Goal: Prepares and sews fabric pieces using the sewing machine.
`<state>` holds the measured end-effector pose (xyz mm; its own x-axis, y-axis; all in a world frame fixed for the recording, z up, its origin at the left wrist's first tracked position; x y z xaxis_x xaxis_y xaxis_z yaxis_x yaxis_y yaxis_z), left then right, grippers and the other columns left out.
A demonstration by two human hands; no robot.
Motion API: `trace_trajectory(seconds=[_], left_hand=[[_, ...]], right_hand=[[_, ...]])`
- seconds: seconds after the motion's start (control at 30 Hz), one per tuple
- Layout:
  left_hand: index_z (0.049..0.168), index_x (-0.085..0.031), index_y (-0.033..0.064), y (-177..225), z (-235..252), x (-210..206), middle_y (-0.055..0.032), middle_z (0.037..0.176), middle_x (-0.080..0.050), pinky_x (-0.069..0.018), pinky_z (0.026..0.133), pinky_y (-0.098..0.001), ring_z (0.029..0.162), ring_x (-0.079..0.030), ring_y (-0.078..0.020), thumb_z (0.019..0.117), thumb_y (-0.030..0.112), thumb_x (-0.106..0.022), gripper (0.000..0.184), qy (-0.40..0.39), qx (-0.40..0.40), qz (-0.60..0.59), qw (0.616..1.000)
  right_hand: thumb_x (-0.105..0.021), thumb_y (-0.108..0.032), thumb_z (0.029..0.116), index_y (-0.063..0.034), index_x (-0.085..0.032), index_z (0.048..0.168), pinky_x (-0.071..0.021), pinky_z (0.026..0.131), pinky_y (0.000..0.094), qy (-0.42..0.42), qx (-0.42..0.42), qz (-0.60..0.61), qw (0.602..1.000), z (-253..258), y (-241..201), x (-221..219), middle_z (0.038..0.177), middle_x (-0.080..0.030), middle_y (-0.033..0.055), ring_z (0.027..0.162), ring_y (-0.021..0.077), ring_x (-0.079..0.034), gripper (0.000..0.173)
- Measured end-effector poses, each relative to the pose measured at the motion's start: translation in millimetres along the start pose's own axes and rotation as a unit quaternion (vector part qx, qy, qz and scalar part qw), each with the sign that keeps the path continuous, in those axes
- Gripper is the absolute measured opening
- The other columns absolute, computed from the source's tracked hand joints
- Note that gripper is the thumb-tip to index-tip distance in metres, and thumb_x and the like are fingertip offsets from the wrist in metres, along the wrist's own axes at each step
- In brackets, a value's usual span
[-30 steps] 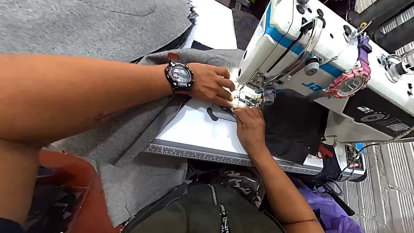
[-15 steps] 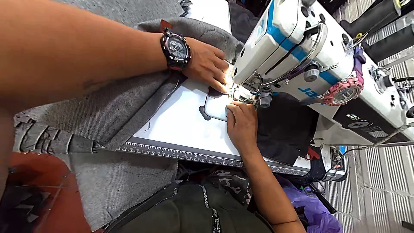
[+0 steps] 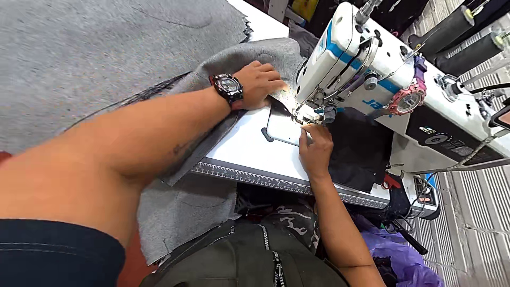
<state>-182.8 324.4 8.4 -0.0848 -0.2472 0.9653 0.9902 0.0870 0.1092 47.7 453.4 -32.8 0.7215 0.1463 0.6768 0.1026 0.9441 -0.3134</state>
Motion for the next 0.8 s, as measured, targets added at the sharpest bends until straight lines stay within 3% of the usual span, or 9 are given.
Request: trace_trajectory(seconds=[0.23, 0.8], left_hand=[[0.136, -0.064, 0.0139, 12, -14, -3, -0.0179, 0.132, -0.064, -0.0447, 0.102, -0.0591, 0.125, -0.057, -0.0421, 0.0904, 0.015, -0.067, 0.046, 0.011, 0.062, -0.011, 0.998], [0.130, -0.067, 0.0134, 11, -15, -3, -0.0163, 0.129, -0.065, -0.0458, 0.102, -0.0569, 0.124, -0.058, -0.0404, 0.0878, 0.010, -0.070, 0.042, 0.016, 0.068, -0.023, 0.997]], right_hand=[[-0.062, -0.010, 0.0957, -0.0051, -0.077, 0.097, -0.0544, 0.093, 0.0443, -0.006, 0.011, 0.001, 1.000, 0, -4, 3, 0.104, -0.076, 0.0108, 0.104, 0.0262, -0.070, 0.016], [-0.063, -0.009, 0.0944, -0.0034, -0.078, 0.097, -0.0541, 0.095, 0.0423, 0.040, 0.063, 0.027, 0.997, 2, -1, 1, 0.105, -0.076, 0.0124, 0.105, 0.0255, -0.071, 0.016]])
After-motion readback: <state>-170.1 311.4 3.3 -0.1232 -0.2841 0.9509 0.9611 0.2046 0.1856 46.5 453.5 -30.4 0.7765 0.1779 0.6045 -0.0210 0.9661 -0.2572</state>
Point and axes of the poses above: each hand's wrist, its own z-axis towards the middle knuckle, its own x-axis out of the back of the hand, y = z × x, the point moved 1 cm from there along z, towards the middle knuckle
